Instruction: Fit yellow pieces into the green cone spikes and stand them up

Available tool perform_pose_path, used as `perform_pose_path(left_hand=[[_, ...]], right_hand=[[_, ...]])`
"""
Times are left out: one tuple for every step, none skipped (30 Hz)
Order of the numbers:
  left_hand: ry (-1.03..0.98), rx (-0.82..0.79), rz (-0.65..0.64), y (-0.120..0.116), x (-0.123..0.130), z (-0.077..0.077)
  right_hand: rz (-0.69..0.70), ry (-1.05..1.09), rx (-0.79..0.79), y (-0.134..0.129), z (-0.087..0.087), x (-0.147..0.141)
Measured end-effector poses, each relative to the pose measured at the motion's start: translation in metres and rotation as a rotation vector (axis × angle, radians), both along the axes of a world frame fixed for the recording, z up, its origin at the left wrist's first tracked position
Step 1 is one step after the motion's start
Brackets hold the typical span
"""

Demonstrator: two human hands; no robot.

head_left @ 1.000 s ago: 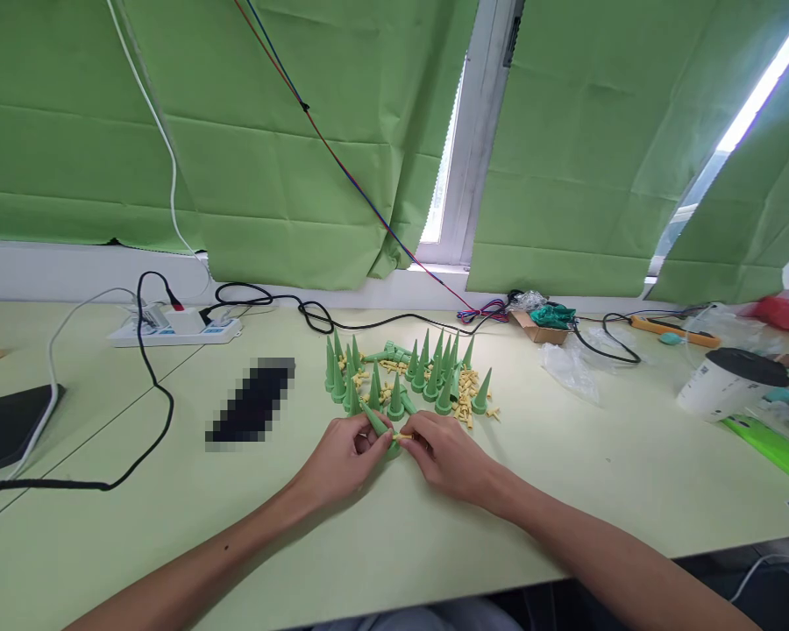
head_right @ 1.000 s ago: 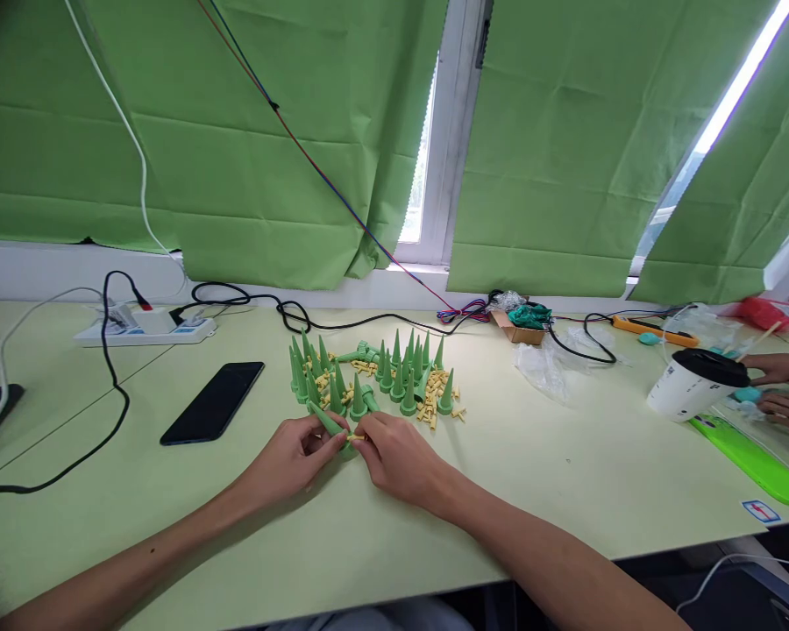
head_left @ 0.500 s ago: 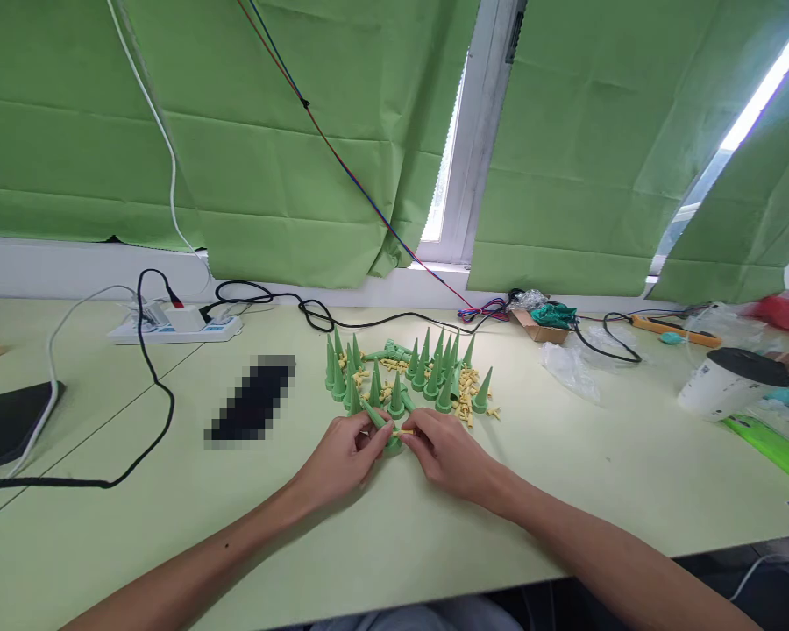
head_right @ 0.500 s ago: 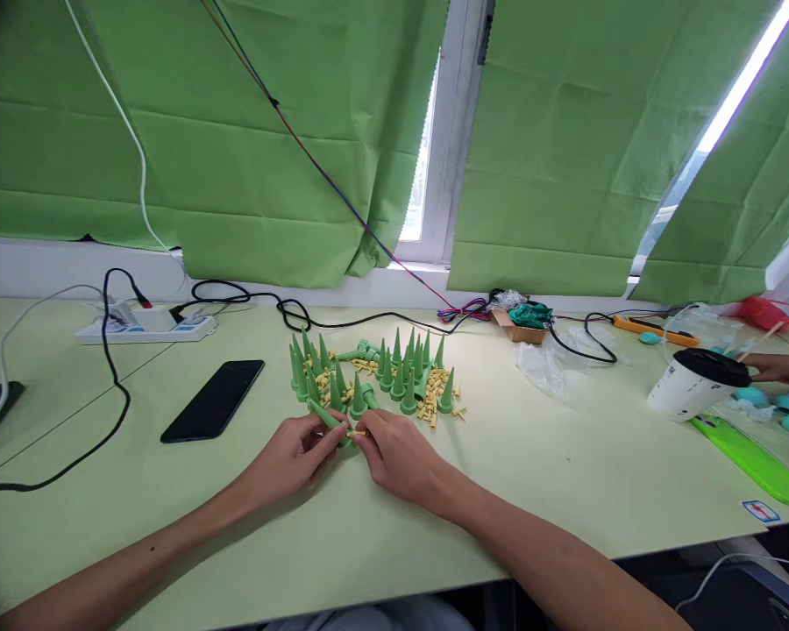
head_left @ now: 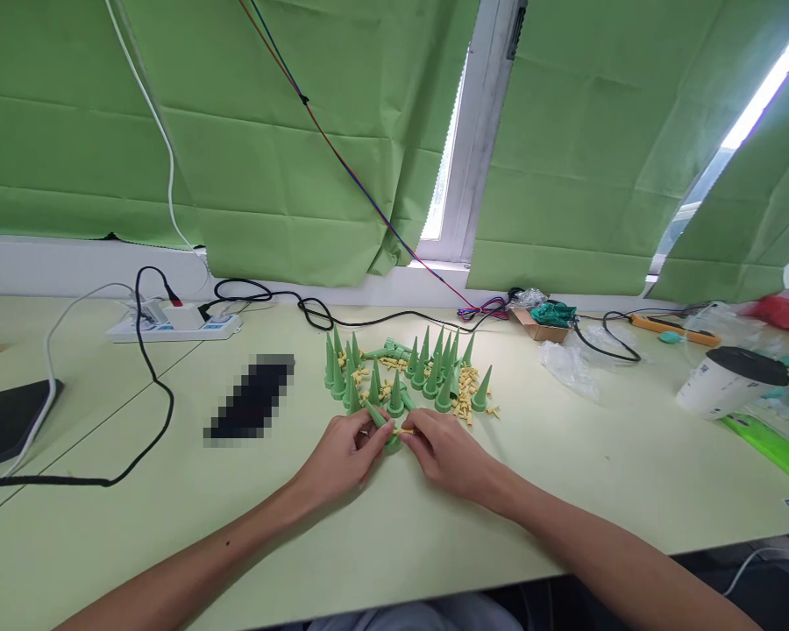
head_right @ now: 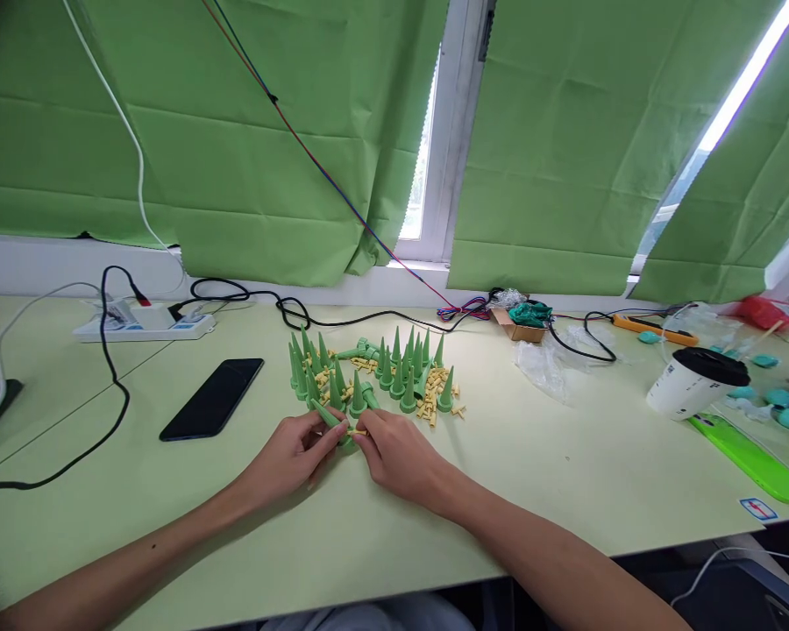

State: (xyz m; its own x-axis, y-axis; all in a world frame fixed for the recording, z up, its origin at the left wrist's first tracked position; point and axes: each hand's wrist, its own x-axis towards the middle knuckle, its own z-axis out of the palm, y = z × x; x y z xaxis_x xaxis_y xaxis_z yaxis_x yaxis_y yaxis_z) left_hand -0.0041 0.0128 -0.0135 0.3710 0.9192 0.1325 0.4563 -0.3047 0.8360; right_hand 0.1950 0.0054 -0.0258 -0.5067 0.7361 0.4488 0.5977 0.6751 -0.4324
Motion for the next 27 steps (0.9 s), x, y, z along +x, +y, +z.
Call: perform_pose_path(left_hand=[[-0.003,-0.002,-0.002,-0.0003,0.0001,0.0002],[-0.003,-0.005,-0.003,-0.0005,0.0002,0.0003],[-0.003,-0.007,-0.006,-0.0007,0.0003,0.0005],[-0.003,-0.009,-0.009,-0.0009,0.0005,0.0006],[-0.002,-0.011,-0.012,-0.0011,0.0006,0.0008],[-0.001,-0.012,-0.015,-0.0012,0.0008,0.0011],[0.002,-0.01,-0.018,-0.0014,0.001,0.0014],[0.007,-0.005,-0.018,-0.0015,0.0013,0.0017],[0.014,0.002,-0.016,-0.0016,0.0015,0.0021],[0.024,0.011,-0.011,-0.0018,0.0017,0.0025],[0.038,0.023,-0.005,-0.0019,0.0019,0.0028],[0.054,0.038,0.001,-0.002,0.0021,0.003],[0.07,0.057,0.006,-0.002,0.0022,0.0032],[0.085,0.078,0.009,-0.002,0.0022,0.0032],[0.097,0.099,0.008,-0.002,0.002,0.0031],[0.107,0.119,0.006,-0.0019,0.0018,0.0029],[0.115,0.135,0.004,-0.0018,0.0015,0.0027],[0.121,0.147,-0.001,-0.0017,0.001,0.0024],[0.126,0.156,-0.006,-0.0016,0.0006,0.0021],[0.128,0.162,-0.012,-0.0017,0.0002,0.0018],[0.129,0.167,-0.016,-0.0018,-0.0002,0.0014],[0.129,0.169,-0.02,-0.002,-0.0005,0.0011],[0.127,0.169,-0.024,-0.0022,-0.0008,0.0008],[0.125,0.17,-0.029,-0.0024,-0.0009,0.0005],[0.125,0.174,-0.034,-0.0026,-0.0009,0.0002],[0.125,0.182,-0.042,-0.0026,-0.0009,-0.0001],[0.127,0.195,-0.051,-0.0026,-0.0008,-0.0003]], right_hand=[[0.001,0.0,-0.002,-0.0001,-0.0002,-0.0001],[0.005,0.0,-0.005,-0.0003,-0.0004,-0.0002],[0.009,0.0,-0.007,-0.0005,-0.0005,-0.0004],[0.012,-0.001,-0.009,-0.0007,-0.0005,-0.0005],[0.014,-0.002,-0.01,-0.0009,-0.0004,-0.0006],[0.015,-0.002,-0.01,-0.001,-0.0002,-0.0006],[0.013,-0.002,-0.01,-0.0011,0.0001,-0.0006],[0.011,-0.003,-0.009,-0.0012,0.0004,-0.0006],[0.007,-0.003,-0.01,-0.0011,0.0006,-0.0005],[0.004,-0.002,-0.01,-0.0011,0.0007,-0.0005],[0.0,0.001,-0.011,-0.0009,0.0008,-0.0006],[-0.004,0.003,-0.012,-0.0008,0.0008,-0.0006],[-0.008,0.006,-0.014,-0.0005,0.0008,-0.0008],[-0.011,0.008,-0.016,-0.0003,0.0008,-0.0009],[-0.013,0.008,-0.021,-0.0001,0.001,-0.0011],[-0.014,0.008,-0.025,0.0001,0.0012,-0.0012],[-0.016,0.008,-0.029,0.0002,0.0015,-0.0013],[-0.017,0.009,-0.033,0.0003,0.0018,-0.0013],[-0.019,0.01,-0.035,0.0003,0.0021,-0.0013],[-0.022,0.01,-0.037,0.0003,0.0022,-0.0013],[-0.026,0.01,-0.038,0.0002,0.0021,-0.0013],[-0.031,0.009,-0.038,0.0002,0.002,-0.0013],[-0.036,0.007,-0.039,0.0002,0.0017,-0.0014],[-0.041,0.005,-0.038,0.0001,0.0013,-0.0016],[-0.045,0.003,-0.038,0.0001,0.001,-0.0018],[-0.05,0.002,-0.038,0.0,0.0008,-0.002],[-0.053,0.002,-0.038,0.0,0.0006,-0.0023]])
